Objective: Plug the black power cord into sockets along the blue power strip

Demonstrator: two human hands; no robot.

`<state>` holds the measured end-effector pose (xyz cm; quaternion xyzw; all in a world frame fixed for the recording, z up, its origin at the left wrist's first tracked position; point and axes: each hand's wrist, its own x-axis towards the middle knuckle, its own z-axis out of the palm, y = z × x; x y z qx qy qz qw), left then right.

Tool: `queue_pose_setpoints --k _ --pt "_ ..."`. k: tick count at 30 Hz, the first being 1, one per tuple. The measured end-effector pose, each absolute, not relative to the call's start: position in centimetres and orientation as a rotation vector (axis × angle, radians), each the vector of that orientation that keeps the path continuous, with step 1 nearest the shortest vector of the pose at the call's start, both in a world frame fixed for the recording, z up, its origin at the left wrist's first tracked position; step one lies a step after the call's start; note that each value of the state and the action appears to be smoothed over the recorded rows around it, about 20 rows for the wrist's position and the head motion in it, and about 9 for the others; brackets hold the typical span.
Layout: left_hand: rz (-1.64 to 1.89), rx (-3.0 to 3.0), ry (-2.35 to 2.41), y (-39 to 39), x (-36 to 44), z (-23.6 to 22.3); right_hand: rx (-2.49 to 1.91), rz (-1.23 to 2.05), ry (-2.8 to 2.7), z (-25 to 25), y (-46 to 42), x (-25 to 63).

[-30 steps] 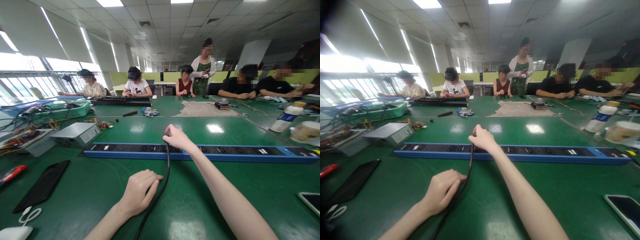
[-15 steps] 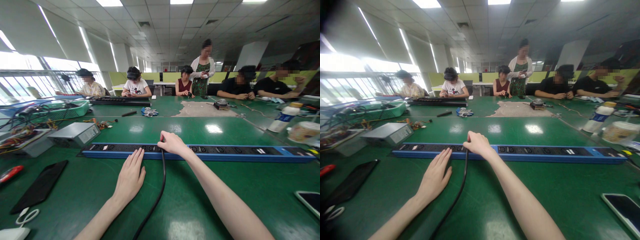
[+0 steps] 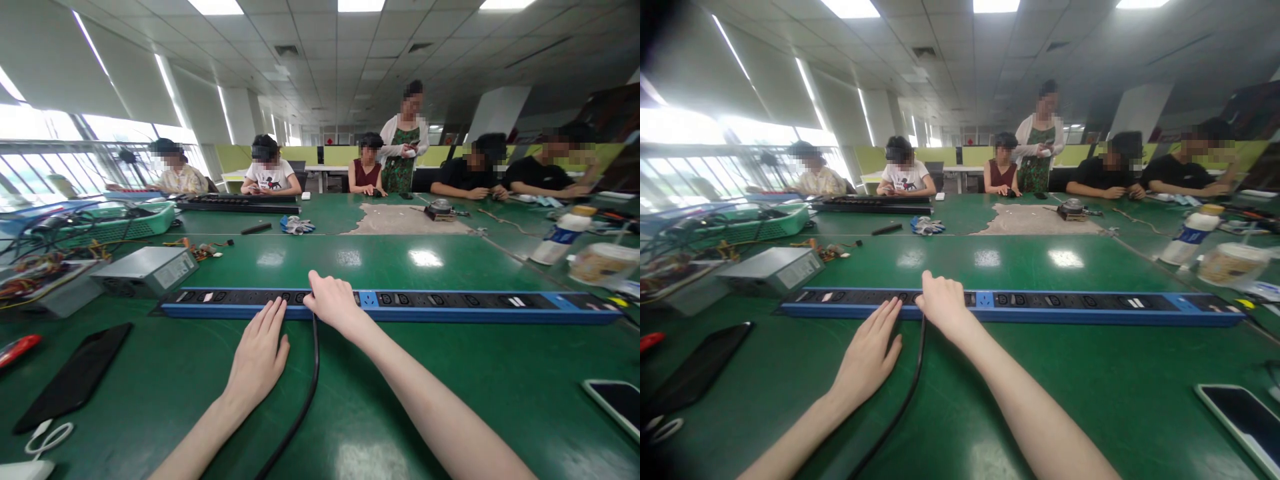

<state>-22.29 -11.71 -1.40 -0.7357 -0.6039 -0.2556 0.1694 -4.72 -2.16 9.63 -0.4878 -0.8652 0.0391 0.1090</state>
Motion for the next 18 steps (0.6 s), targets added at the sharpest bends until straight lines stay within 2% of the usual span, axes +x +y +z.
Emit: queue_pose_setpoints --k 10,18 --pt "-0.762 -2.083 -1.708 -11.7 -22.2 -1.4 -1.321 -0.035 -2.476 7.9 -2.5 -4.8" --pt "-0.747 -2.087 -1.730 -11.6 -22.2 -1.5 -1.438 0.136 -2.394 7.9 -1.2 -4.5"
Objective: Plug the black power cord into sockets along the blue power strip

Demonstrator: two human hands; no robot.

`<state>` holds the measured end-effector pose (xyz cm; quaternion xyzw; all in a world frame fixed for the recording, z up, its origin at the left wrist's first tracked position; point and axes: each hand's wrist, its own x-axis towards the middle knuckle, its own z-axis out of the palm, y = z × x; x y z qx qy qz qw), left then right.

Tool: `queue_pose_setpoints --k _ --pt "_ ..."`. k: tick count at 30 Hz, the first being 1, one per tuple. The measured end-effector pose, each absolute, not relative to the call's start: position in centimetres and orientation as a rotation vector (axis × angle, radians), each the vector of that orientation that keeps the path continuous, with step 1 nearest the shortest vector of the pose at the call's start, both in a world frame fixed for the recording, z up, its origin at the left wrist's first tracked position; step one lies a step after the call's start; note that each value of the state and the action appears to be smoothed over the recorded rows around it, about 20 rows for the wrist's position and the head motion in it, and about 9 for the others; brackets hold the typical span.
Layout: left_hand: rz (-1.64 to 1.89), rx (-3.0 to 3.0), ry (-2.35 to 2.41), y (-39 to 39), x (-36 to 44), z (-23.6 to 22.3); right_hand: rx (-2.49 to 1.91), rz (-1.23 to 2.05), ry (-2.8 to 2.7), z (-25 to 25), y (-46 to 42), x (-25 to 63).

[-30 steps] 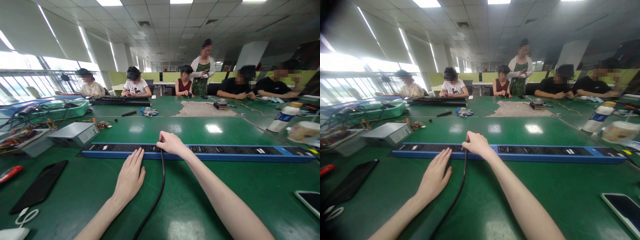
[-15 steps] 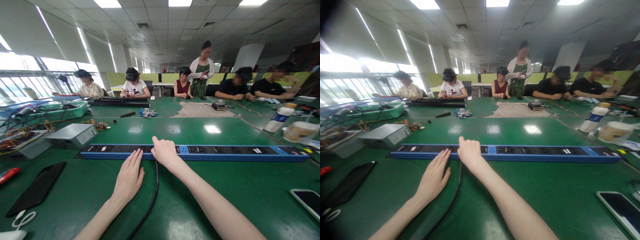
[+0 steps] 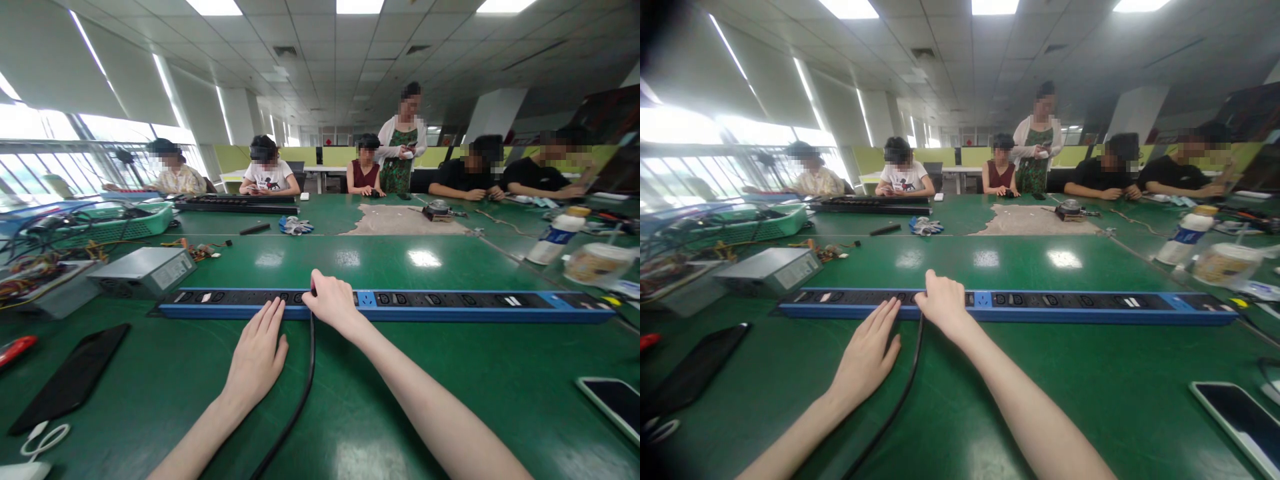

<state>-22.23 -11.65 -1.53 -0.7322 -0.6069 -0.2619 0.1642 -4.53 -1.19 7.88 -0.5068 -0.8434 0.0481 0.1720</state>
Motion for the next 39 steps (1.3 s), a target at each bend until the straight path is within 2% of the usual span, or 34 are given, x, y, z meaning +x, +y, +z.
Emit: queue_pose_setpoints --k 9,16,22,35,39 --pt "-0.772 -2.083 -1.734 -11.8 -22.3 -1.2 -1.384 0.176 -2.103 13.8 0.7 1.7" --pt "-0.744 -2.085 -1.751 -11.6 -22.2 -1.4 -1.447 0.191 -2.234 9.9 2.2 10.2" --pt "-0.749 -2.090 -1.743 -11.5 -22.2 -1.6 -1.411 0.270 -2.304 8.3 2.8 10.5" --pt "-0.698 -2.066 -1.744 -11.5 -22.1 -1.5 -1.403 -0.269 -2.401 7.0 0.5 7.1" --pt "-0.680 -2.065 -1.746 -11.5 -22.1 -1.6 -1.376 -0.330 -2.388 6.4 -0.1 7.0"
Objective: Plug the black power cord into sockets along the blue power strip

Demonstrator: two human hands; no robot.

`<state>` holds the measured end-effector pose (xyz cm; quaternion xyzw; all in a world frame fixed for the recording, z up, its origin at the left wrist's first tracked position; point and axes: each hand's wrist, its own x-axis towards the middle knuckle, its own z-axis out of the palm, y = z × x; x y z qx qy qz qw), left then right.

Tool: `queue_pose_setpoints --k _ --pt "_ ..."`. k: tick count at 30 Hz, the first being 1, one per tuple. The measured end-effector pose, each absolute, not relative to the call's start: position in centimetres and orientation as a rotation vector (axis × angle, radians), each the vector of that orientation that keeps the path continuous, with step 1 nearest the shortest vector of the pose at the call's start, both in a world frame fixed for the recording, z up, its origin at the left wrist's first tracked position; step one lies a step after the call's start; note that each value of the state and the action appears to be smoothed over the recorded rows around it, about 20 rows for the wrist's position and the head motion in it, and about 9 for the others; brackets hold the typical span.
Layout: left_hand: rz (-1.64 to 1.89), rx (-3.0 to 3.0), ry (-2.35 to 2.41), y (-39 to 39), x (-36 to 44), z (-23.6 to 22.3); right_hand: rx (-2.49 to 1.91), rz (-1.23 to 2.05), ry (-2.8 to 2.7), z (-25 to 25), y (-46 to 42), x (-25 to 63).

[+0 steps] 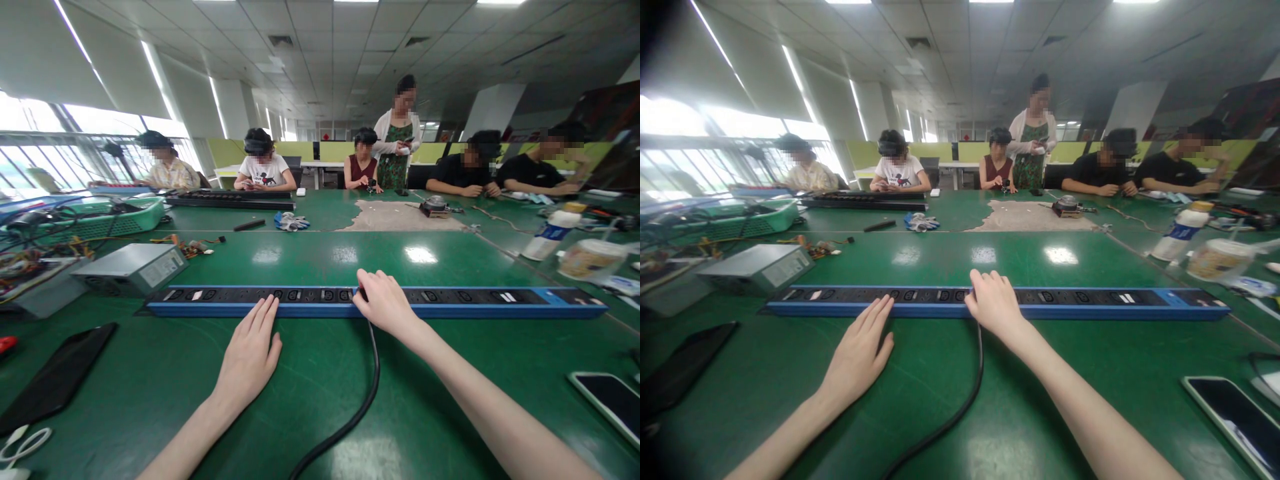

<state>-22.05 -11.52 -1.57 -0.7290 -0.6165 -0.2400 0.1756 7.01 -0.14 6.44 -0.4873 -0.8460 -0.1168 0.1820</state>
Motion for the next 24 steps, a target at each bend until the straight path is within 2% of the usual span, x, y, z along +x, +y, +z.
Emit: queue_pose_setpoints --k 4,8,14,17,24 --pt "-0.685 -2.058 -1.737 -11.5 -22.0 -1.6 -1.369 -0.300 -2.346 6.0 -0.4 7.3" --pt "-0.692 -2.068 -1.719 -11.5 -22.0 -1.6 -1.365 -0.136 -2.300 6.7 0.1 7.8" --pt "-0.671 -2.072 -1.725 -11.4 -22.1 -1.7 -1.378 0.083 -2.094 12.5 1.6 12.9" --pt "-0.681 -2.073 -1.718 -11.4 -22.1 -1.7 -1.439 0.195 -2.162 14.8 2.5 17.6" --pt "-0.690 -2.078 -1.716 -11.2 -21.9 -1.8 -1.689 0.255 -2.411 13.0 5.1 24.4"
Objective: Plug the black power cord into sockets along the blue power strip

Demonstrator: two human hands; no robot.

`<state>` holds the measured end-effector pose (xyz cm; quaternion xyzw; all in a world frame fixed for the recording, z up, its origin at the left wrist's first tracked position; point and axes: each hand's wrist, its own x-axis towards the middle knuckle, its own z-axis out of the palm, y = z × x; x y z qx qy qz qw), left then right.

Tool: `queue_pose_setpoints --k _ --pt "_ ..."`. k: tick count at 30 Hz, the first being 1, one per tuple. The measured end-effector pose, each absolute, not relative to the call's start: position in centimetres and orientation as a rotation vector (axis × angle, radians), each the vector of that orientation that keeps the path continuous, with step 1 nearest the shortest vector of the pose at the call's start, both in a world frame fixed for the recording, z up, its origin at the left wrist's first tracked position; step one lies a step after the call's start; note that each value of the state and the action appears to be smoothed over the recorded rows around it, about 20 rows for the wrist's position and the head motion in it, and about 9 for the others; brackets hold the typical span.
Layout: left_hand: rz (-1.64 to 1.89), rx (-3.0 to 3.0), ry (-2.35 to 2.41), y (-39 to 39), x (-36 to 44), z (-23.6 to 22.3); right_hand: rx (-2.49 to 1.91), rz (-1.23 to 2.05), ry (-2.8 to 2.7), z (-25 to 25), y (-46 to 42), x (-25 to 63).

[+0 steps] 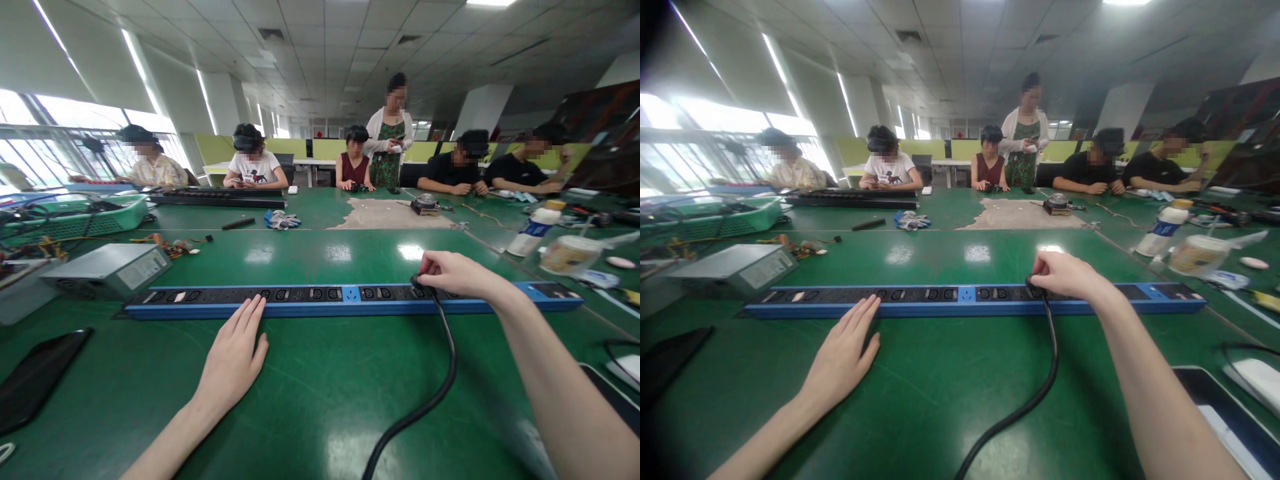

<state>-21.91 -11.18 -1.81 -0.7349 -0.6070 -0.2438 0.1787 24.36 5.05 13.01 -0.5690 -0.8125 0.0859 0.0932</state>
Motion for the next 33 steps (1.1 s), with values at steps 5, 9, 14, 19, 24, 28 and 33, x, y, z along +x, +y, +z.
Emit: queue_pose_setpoints --k 5,9,14,19,24,28,33 --pt "-0.671 -2.087 -1.726 -11.2 -21.9 -1.7 -1.660 0.202 -2.505 11.9 5.1 22.6" --pt "-0.661 -2.090 -1.729 -11.3 -21.8 -1.6 -1.689 0.067 -2.510 11.9 4.0 20.6" --pt "-0.668 -2.092 -1.721 -11.3 -21.8 -1.6 -1.814 -0.084 -2.460 11.5 3.3 19.3" --pt "-0.681 -2.086 -1.717 -11.3 -21.8 -1.6 -1.872 -0.035 -2.430 10.8 3.9 19.0" --pt "-0.686 -2.081 -1.720 -11.3 -21.7 -1.5 -1.842 0.002 -2.421 10.4 4.3 19.4" --pt "-0.680 -2.087 -1.726 -11.2 -21.7 -1.6 -1.705 0.257 -2.418 10.6 4.9 20.2" --pt "-0.672 -2.093 -1.733 -11.1 -21.9 -1.9 -1.549 0.415 -2.184 13.5 4.8 22.7"
